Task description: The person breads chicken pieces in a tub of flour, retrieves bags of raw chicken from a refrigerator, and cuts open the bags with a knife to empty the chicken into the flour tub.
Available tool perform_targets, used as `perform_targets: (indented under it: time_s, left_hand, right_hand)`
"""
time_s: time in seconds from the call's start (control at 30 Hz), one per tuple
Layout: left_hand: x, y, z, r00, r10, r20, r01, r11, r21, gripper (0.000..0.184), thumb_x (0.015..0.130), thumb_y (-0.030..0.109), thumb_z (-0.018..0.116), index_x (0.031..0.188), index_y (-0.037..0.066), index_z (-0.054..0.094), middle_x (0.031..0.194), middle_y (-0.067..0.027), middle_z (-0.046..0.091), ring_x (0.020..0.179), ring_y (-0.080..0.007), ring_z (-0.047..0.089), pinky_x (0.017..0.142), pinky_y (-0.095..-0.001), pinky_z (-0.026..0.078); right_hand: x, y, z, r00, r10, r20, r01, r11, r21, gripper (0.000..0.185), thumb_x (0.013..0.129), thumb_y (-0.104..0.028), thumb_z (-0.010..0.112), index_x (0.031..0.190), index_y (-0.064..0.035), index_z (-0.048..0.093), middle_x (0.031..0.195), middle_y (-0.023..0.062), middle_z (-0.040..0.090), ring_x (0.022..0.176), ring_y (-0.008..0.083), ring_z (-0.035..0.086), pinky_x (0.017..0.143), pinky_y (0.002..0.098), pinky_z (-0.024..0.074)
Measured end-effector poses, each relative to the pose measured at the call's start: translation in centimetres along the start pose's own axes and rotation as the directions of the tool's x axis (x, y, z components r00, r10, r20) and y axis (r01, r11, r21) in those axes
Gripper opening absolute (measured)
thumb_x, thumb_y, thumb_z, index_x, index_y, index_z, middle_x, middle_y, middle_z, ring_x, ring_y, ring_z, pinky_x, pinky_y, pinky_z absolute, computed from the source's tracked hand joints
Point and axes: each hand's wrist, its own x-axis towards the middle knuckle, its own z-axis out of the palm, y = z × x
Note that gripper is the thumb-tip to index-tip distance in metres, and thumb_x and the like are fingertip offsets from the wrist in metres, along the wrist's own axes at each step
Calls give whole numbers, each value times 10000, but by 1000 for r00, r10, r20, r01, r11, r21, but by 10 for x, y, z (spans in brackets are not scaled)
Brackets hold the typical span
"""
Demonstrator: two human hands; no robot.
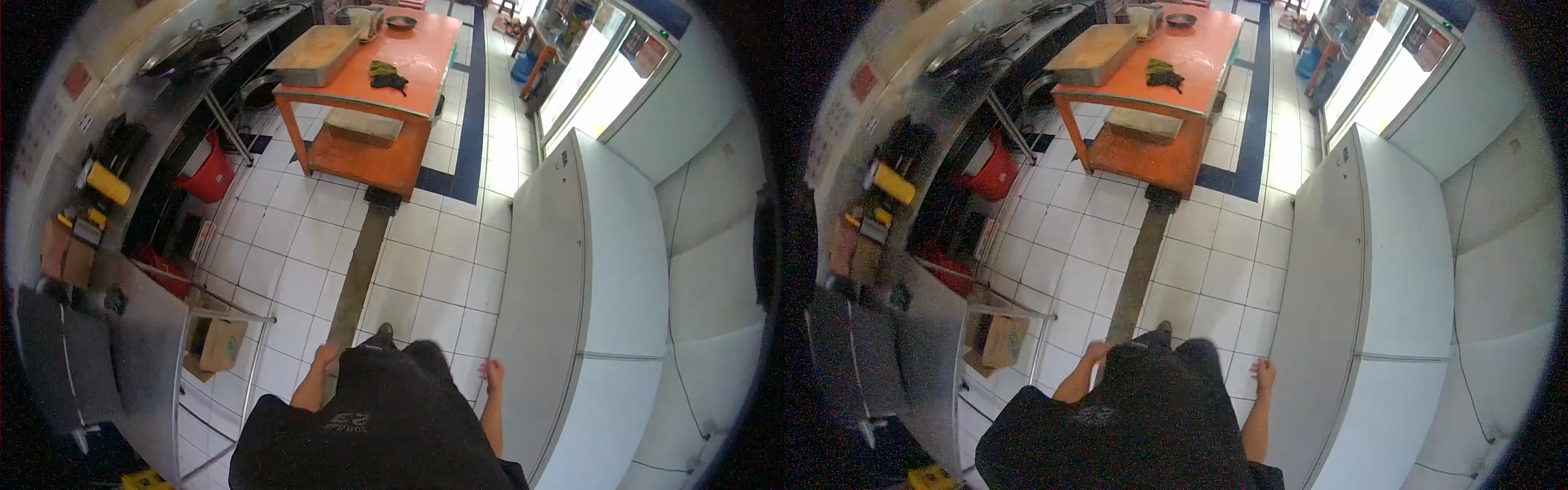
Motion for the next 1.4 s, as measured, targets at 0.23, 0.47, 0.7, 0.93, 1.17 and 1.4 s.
perform_targets:
  time_s: [0.23, 0.47, 0.7, 0.93, 1.17, 1.4]
  left_hand:
    - [195, 343, -189, 950, 118, -288, -190, 953, -236, 286, 870, 316, 552, 937, 58, 656, 754, -100, 672, 718, -206, 657, 676, -338, 507]
    - [312, 415, -296, 974, -87, -210, -38, 850, -526, 265, 889, 319, 543, 1009, 100, 634, 799, -56, 663, 687, -154, 639, 567, -303, 511]
    - [442, 367, -431, 949, -276, -153, 64, 642, -764, 339, 905, 362, 517, 1144, 131, 577, 990, -60, 634, 838, -183, 614, 662, -362, 523]
    - [596, 305, -593, 903, -427, -52, 9, 139, -990, 505, 946, 437, 347, 1259, 66, 487, 1243, -101, 520, 1158, -241, 480, 951, -434, 428]
    - [675, 299, -665, 899, -391, 197, 21, -409, -912, 561, 924, 449, 278, 1224, 29, 497, 1208, -129, 557, 1134, -290, 520, 999, -472, 392]
    - [732, 267, -674, 996, 4, -92, -82, -430, -899, 579, 852, 406, 477, 1302, 42, 437, 1340, -169, 453, 1207, -363, 451, 1022, -543, 331]
  right_hand:
    - [71, -30, 35, 896, 441, -44, -434, 893, 118, 230, 832, -220, 548, 965, -36, 585, 802, 109, 603, 613, 235, 582, 501, 395, 484]
    - [328, -156, 100, 993, 93, 73, -82, 987, -135, 217, 827, -176, 515, 917, -2, 610, 778, 111, 627, 599, 202, 624, 493, 333, 512]
    - [446, -427, 344, 888, -16, 459, -2, 999, 39, 339, 924, -299, 463, 1073, -21, 588, 922, 108, 661, 761, 225, 648, 640, 375, 532]
    - [402, -543, 570, 826, 119, 551, -476, 671, 568, 533, 964, -372, 211, 1278, -6, 439, 1240, 205, 511, 1113, 368, 515, 940, 514, 419]
    - [376, -633, 661, 834, 256, 488, -529, 126, 839, 623, 929, -478, 226, 1345, -33, 360, 1357, 184, 410, 1234, 375, 394, 1015, 536, 338]
    - [397, -621, 790, 941, -78, 329, -338, -205, 918, 668, 856, -552, 390, 1380, -139, 365, 1412, 63, 394, 1285, 261, 371, 1078, 479, 256]
